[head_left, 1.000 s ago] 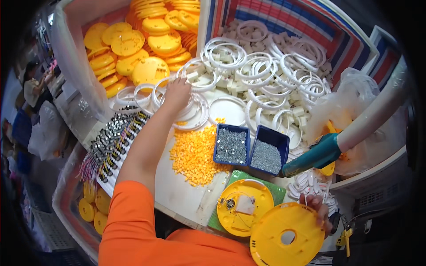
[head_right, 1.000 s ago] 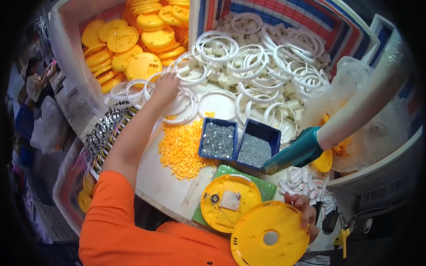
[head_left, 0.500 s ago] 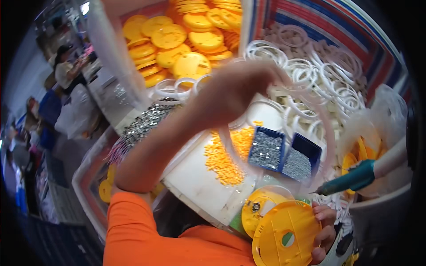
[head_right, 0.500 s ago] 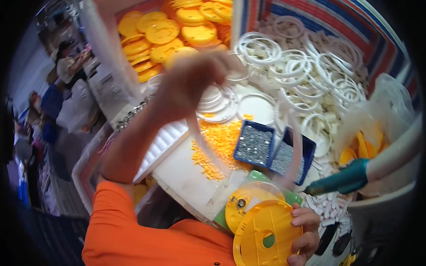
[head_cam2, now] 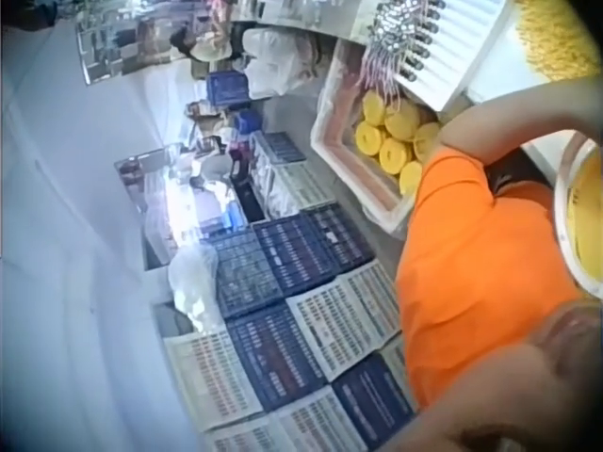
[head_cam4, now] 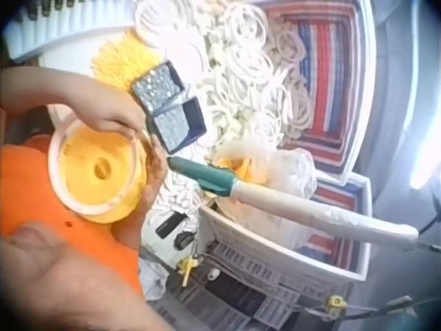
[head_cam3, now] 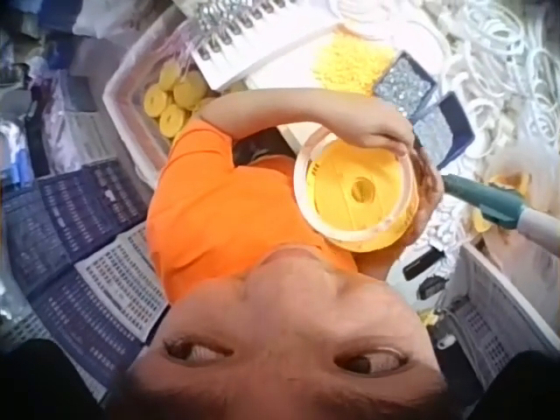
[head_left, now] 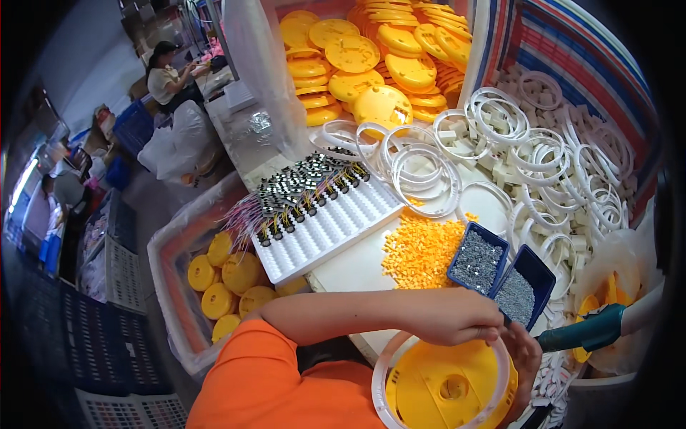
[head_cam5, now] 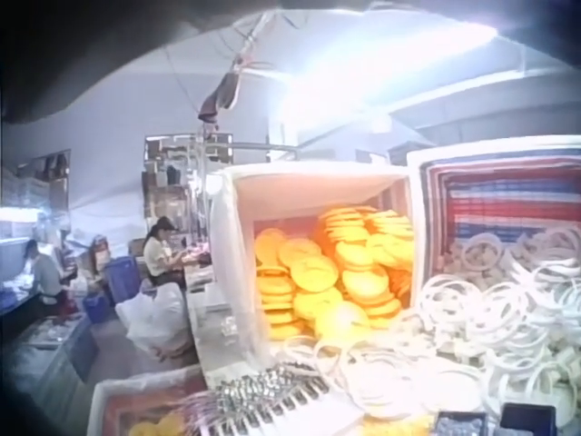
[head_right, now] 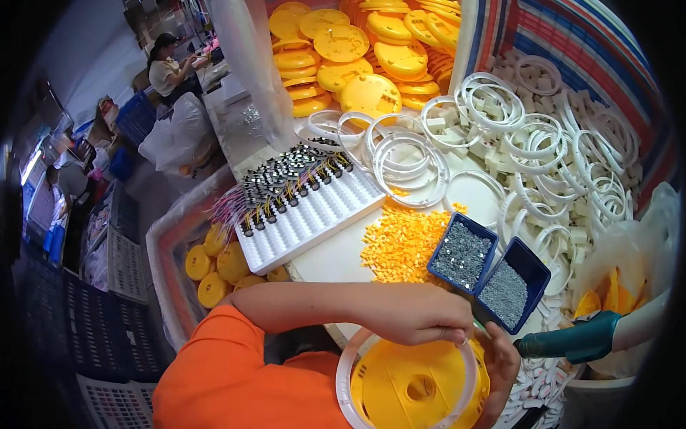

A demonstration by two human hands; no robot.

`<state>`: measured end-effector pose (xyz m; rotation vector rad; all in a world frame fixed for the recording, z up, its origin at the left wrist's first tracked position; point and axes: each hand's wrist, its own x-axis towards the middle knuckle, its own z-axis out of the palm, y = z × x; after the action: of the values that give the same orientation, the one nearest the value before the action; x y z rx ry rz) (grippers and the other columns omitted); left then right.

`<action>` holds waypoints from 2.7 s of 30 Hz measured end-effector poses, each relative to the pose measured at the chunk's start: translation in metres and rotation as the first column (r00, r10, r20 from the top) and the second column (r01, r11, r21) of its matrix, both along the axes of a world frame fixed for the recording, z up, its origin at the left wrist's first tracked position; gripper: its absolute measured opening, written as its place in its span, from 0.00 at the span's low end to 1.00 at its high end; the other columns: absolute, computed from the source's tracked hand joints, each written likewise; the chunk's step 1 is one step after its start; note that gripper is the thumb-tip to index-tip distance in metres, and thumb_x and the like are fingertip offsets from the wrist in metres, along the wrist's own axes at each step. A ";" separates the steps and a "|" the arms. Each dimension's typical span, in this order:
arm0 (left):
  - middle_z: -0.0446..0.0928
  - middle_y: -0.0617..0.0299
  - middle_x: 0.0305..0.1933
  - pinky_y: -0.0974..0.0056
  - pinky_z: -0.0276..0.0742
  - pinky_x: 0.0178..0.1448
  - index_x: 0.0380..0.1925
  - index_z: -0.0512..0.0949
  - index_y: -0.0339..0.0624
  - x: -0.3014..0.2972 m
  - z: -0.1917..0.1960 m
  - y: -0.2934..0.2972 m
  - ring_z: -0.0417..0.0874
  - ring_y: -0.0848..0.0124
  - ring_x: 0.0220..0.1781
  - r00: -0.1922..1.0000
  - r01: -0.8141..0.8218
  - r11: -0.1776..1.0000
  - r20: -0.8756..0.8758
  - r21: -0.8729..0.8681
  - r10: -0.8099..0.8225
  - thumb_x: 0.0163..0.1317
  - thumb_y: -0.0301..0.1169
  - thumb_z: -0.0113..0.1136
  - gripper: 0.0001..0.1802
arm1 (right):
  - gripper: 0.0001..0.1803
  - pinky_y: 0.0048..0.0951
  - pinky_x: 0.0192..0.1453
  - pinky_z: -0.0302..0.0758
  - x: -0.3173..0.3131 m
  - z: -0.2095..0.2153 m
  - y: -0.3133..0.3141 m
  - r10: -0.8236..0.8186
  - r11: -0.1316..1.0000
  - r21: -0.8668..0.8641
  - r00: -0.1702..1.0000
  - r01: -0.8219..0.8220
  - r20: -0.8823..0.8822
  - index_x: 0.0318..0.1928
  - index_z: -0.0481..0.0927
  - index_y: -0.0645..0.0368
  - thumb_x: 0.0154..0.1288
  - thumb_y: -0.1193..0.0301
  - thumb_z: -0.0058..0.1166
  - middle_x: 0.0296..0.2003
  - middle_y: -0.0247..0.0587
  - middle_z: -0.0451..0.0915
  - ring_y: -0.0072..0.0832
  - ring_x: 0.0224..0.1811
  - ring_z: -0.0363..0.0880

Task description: Assembling yellow toy parts by hand and using specialized tools like a power screwdriver and soldering iron.

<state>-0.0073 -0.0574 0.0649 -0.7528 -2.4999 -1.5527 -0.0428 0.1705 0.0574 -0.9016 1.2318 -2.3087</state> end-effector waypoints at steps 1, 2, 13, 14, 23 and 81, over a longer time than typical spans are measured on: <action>0.77 0.52 0.46 0.50 0.78 0.50 0.42 0.78 0.40 0.001 0.003 -0.002 0.81 0.49 0.45 1.000 0.000 1.000 0.004 -0.001 0.000 0.76 0.38 0.53 0.12 | 0.31 0.46 0.78 0.65 0.002 0.010 0.004 -0.090 0.964 0.260 0.991 0.062 0.098 0.62 0.67 0.60 0.69 0.52 0.55 0.70 0.55 0.64 0.46 0.71 0.71; 0.78 0.52 0.46 0.50 0.78 0.50 0.41 0.79 0.40 0.002 0.008 -0.004 0.82 0.50 0.45 0.996 -0.090 0.995 -0.006 -0.052 0.090 0.75 0.38 0.54 0.12 | 0.36 0.46 0.77 0.66 0.004 0.014 0.006 -0.201 0.856 0.509 0.965 0.089 0.169 0.69 0.64 0.62 0.70 0.52 0.54 0.71 0.55 0.63 0.46 0.73 0.69; 0.77 0.50 0.58 0.56 0.77 0.63 0.57 0.77 0.39 0.013 0.023 -0.030 0.81 0.56 0.60 0.974 -0.215 0.975 -0.066 0.053 0.218 0.69 0.41 0.64 0.23 | 0.32 0.39 0.78 0.60 -0.003 -0.015 0.015 -0.089 0.815 0.552 0.979 0.176 -0.182 0.75 0.61 0.66 0.72 0.76 0.48 0.71 0.49 0.68 0.36 0.74 0.66; 0.75 0.54 0.67 0.56 0.72 0.69 0.67 0.71 0.40 0.022 0.033 -0.042 0.78 0.61 0.67 0.942 -0.248 0.944 0.280 0.216 0.183 0.69 0.49 0.64 0.34 | 0.32 0.38 0.78 0.60 -0.003 -0.007 0.009 -0.121 0.827 0.538 0.986 0.162 -0.111 0.74 0.62 0.66 0.72 0.74 0.49 0.71 0.48 0.68 0.35 0.74 0.66; 0.68 0.48 0.74 0.54 0.71 0.75 0.75 0.59 0.35 0.049 -0.049 0.009 0.73 0.60 0.73 0.822 -0.425 0.321 0.509 0.847 -0.255 0.77 0.49 0.52 0.38 | 0.28 0.32 0.74 0.64 -0.016 -0.026 0.007 -0.130 0.836 0.519 0.984 0.177 -0.124 0.73 0.64 0.66 0.75 0.76 0.49 0.68 0.45 0.72 0.30 0.69 0.70; 0.76 0.53 0.61 0.61 0.72 0.67 0.66 0.67 0.30 0.065 -0.053 0.011 0.78 0.68 0.61 0.709 -0.700 0.433 0.475 0.568 0.522 0.74 0.35 0.50 0.25 | 0.19 0.21 0.36 0.72 -0.020 -0.015 0.038 -0.040 0.888 0.457 0.980 -0.054 0.193 0.54 0.81 0.65 0.68 0.68 0.65 0.32 0.31 0.80 0.12 0.31 0.73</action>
<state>0.0578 -0.0464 0.0118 0.4681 -1.6135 -2.0805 -0.0624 0.2086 0.0421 -0.4937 1.5839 -1.9086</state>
